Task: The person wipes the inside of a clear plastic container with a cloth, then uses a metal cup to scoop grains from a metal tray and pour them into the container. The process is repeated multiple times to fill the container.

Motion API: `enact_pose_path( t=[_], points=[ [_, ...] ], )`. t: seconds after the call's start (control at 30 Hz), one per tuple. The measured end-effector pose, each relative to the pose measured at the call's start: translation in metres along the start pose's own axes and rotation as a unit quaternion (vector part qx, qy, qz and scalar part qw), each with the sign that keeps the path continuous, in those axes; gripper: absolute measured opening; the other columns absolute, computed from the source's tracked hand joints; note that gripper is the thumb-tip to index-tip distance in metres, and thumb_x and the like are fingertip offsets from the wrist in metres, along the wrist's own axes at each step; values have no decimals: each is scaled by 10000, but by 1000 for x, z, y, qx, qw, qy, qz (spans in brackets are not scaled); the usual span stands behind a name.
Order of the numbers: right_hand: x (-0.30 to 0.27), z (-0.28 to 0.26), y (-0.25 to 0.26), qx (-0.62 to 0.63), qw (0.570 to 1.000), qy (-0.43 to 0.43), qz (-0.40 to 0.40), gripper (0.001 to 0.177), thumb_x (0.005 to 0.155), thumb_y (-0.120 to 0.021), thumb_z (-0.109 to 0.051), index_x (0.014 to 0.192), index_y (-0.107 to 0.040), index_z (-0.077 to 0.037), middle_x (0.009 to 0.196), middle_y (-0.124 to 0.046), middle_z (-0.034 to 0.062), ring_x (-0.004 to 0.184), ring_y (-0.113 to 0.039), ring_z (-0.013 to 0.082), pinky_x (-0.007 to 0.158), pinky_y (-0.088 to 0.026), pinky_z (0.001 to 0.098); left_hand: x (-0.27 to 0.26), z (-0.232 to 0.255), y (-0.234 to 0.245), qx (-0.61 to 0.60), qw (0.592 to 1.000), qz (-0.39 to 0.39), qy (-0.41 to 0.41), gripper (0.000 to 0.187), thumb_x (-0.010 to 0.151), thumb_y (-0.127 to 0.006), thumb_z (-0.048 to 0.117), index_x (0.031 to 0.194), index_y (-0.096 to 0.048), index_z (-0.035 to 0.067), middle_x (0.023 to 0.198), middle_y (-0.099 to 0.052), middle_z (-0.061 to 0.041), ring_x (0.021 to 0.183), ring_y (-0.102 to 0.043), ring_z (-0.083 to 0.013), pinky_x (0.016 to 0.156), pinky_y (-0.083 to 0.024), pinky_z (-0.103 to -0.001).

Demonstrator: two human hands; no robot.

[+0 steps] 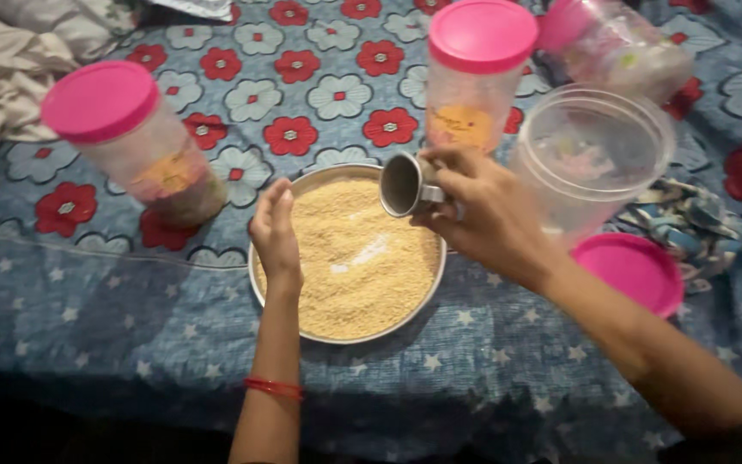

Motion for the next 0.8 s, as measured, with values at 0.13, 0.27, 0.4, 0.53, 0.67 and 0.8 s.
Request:
enact_pose_path(
  t=[0.13,0.27,0.4,0.53,0.67,0.8],
  points=[
    [4,37,-66,-33,997,-29,-57,448,678,-874,-200,1085,-737,-68,1175,-683,115,968,-685,336,788,-562,453,15,-56,49,25,997,-3,78,390,992,-598,250,1267,-653,-21,1199,-694,-69,1110,-625,-138,989,-468,-278],
    [3,72,-112,-110,987,-76,-85,431,671,-858,-252,1060,-743,-109,1096,-697,109,940,-675,350,766,-557,471,41,-105,76,59,995,-15,85,386,1007,-588,286,1226,-678,-18,1109,-712,-42,1024,-631,-117,917,-486,-264],
    [1,97,-147,-178,971,-82,-134,293,785,-759,-248,1052,-727,-132,1034,-687,125,880,-677,349,726,-540,497,60,-146,80,134,984,-13,119,389,1041,-595,322,1178,-737,-13,920,-636,-24,821,-524,-125,726,-442,-311],
    [7,105,-174,-251,960,-33,-122,265,726,-738,-253,952,-704,-120,946,-678,127,854,-673,332,738,-496,524,78,-165,62,168,981,-46,84,410,1071,-597,336,1085,-723,-54,859,-604,-23,786,-516,-119,694,-430,-326],
    [18,115,-203,-278,942,-74,-172,193,828,-699,-260,971,-692,-130,975,-675,111,906,-665,313,797,-474,501,79,-174,41,162,981,-22,101,372,989,-607,319,1117,-720,-11,913,-699,-23,841,-600,-105,767,-493,-289],
    [31,114,-211,-228,968,-9,-106,215,812,-685,-184,1021,-694,-134,1020,-678,84,944,-663,303,777,-475,489,79,-176,22,74,989,-36,125,376,989,-578,302,1144,-720,-9,1016,-735,-26,950,-647,-112,867,-500,-270]
  ],
)
Point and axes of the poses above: each hand's wrist, its own x-axis towards the middle knuckle, its own y-axis out of the back of the hand, z = x × y, the point moved 4 cm from there along x, towards the middle knuckle
